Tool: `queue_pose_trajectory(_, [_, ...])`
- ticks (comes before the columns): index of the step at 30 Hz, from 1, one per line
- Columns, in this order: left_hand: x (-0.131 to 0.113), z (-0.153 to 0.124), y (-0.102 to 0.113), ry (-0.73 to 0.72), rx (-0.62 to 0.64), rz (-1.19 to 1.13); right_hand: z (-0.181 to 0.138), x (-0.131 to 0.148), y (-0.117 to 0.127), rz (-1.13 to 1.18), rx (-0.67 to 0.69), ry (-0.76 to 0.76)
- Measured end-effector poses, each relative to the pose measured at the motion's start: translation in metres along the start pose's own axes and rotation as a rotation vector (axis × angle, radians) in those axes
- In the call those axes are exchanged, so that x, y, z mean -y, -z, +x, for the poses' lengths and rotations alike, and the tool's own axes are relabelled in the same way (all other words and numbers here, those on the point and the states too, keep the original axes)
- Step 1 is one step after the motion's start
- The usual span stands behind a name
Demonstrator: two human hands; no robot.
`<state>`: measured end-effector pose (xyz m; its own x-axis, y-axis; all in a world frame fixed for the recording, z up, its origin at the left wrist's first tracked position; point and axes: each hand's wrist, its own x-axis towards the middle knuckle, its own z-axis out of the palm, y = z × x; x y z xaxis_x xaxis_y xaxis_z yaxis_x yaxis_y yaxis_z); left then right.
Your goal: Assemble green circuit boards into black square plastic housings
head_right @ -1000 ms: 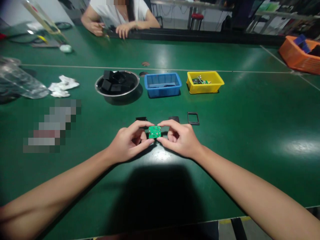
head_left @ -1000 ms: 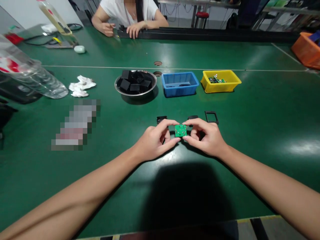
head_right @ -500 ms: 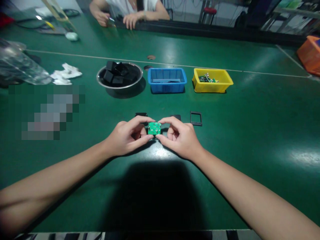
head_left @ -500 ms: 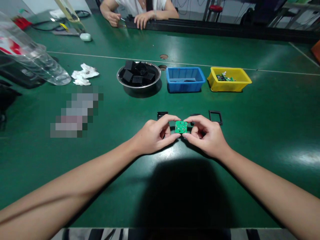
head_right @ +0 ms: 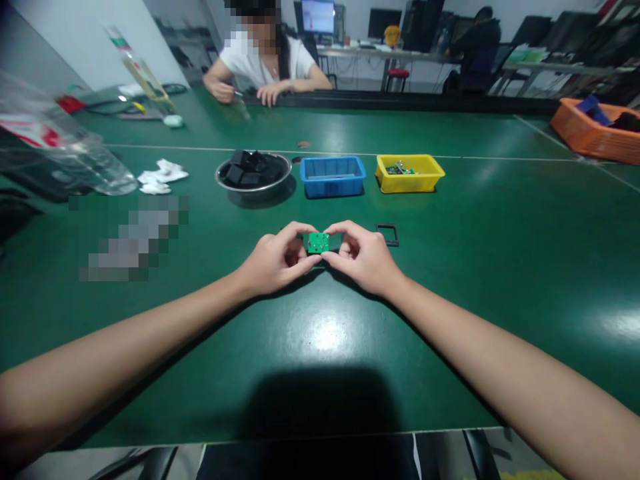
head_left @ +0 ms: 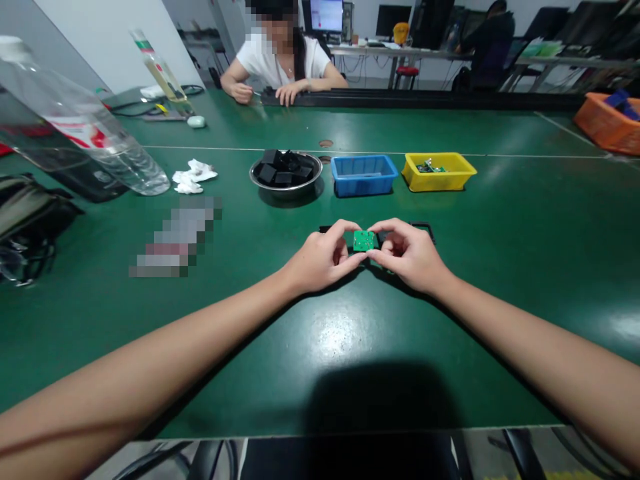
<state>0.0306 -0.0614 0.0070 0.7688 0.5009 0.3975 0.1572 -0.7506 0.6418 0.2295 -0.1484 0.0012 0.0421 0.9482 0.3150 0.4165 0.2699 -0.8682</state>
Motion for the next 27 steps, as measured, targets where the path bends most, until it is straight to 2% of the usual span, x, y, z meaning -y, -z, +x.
queue_pose_trajectory(14, [0.003,-0.003,0.016,-0.07,0.114,0.035,-0.002,0.0,0.002,-0.041,0.043,0.072])
queue_pose_trajectory(27, [0.004,-0.005,0.014,-0.108,0.101,0.062,-0.008,0.002,0.003,-0.072,0.059,0.086])
